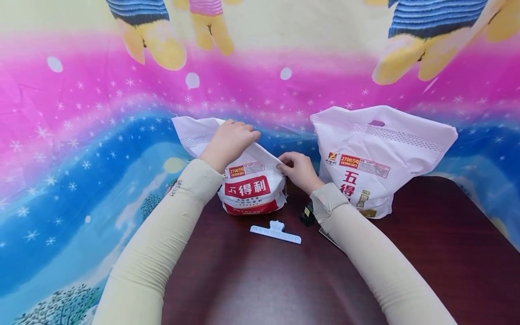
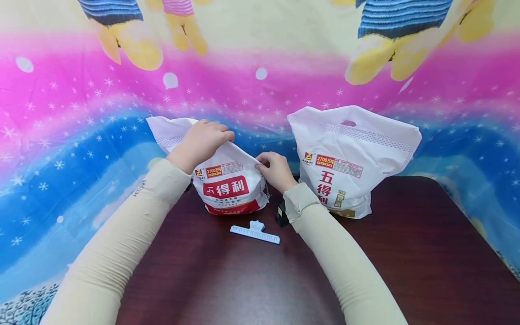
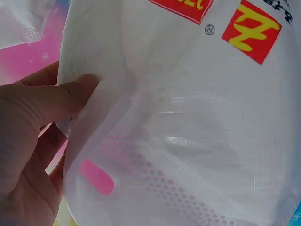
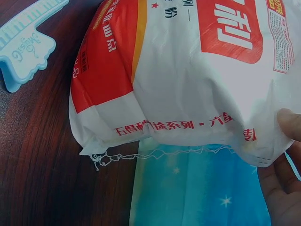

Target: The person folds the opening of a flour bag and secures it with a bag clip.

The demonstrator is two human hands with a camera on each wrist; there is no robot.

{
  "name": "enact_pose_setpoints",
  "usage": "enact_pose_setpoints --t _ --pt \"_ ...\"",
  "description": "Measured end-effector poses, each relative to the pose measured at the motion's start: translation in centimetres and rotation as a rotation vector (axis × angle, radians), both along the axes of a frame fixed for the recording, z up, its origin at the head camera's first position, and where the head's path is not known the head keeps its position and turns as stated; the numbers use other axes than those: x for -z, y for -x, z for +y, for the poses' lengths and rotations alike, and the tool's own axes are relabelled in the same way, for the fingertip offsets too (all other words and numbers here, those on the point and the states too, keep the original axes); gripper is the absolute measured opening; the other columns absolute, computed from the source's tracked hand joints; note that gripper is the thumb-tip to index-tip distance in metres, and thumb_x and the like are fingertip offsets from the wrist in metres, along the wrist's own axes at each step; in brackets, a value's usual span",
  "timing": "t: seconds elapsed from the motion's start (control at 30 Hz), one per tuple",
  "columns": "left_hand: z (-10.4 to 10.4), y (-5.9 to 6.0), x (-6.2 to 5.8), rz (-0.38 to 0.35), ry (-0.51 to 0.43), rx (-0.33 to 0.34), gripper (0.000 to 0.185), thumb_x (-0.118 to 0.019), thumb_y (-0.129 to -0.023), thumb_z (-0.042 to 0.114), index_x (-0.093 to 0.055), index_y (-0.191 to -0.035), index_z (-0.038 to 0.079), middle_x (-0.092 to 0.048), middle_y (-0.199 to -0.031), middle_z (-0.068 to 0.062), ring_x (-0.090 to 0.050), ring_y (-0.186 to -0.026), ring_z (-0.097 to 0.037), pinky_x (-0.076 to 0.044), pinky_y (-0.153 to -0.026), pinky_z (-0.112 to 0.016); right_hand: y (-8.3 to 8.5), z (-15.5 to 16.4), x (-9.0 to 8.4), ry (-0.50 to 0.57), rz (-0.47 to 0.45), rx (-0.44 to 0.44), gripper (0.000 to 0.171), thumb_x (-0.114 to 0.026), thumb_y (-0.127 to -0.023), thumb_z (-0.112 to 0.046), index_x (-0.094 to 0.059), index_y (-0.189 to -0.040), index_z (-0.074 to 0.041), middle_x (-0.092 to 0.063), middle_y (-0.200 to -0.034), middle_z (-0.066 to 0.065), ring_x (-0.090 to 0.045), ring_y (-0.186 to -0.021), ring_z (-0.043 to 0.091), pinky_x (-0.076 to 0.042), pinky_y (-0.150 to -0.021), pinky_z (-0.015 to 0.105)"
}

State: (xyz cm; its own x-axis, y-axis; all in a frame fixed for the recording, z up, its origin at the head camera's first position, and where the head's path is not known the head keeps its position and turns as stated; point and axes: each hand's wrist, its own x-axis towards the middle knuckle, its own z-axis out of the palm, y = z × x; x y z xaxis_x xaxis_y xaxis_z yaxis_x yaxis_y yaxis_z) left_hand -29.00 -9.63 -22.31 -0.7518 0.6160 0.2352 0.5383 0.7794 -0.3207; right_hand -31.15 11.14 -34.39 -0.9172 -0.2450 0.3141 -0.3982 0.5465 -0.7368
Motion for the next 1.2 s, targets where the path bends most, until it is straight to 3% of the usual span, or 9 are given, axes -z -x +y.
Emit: enact_pose_setpoints --t 0.47,0.83,1.2 --pt "-1.3 -0.3 -1.1 0.027 -0.044 -0.020 0.037 -0.080 -0.087 0.007 -0.069 -0.122 0.017 -0.072 -0.118 -0.007 -0.065 -0.113 -0.026 -0.046 -0.103 -0.045 0.0 0.3 0.1 -0.007 -0.015 0.009 0.014 -0.067 -0.099 -0.012 -0.074 -0.110 -0.007 -0.070 -0.111 0.011 -0.065 -0.097 0.026 -0.059 -0.083 0.041" --pt "-1.9 -0.6 -1.4 -0.014 -0.069 -0.055 0.049 -0.083 -0.084 0.009 -0.067 -0.129 0.017 -0.068 -0.126 -0.008 -0.058 -0.121 -0.028 -0.042 -0.110 -0.048 -0.2 0.5 0.5 0.009 -0.029 0.009 0.014 -0.067 -0.099 -0.012 -0.074 -0.109 -0.007 -0.070 -0.112 0.011 -0.066 -0.098 0.026 -0.059 -0.084 0.041" --pt "-2.1 -0.8 -2.1 0.012 -0.075 -0.077 0.049 -0.085 -0.081 0.008 -0.068 -0.127 0.017 -0.067 -0.126 -0.008 -0.056 -0.123 -0.028 -0.041 -0.110 -0.049 0.1 0.8 1.0 0.015 -0.002 0.013 0.013 -0.068 -0.098 -0.012 -0.075 -0.108 -0.007 -0.071 -0.110 0.010 -0.066 -0.098 0.025 -0.059 -0.082 0.041"
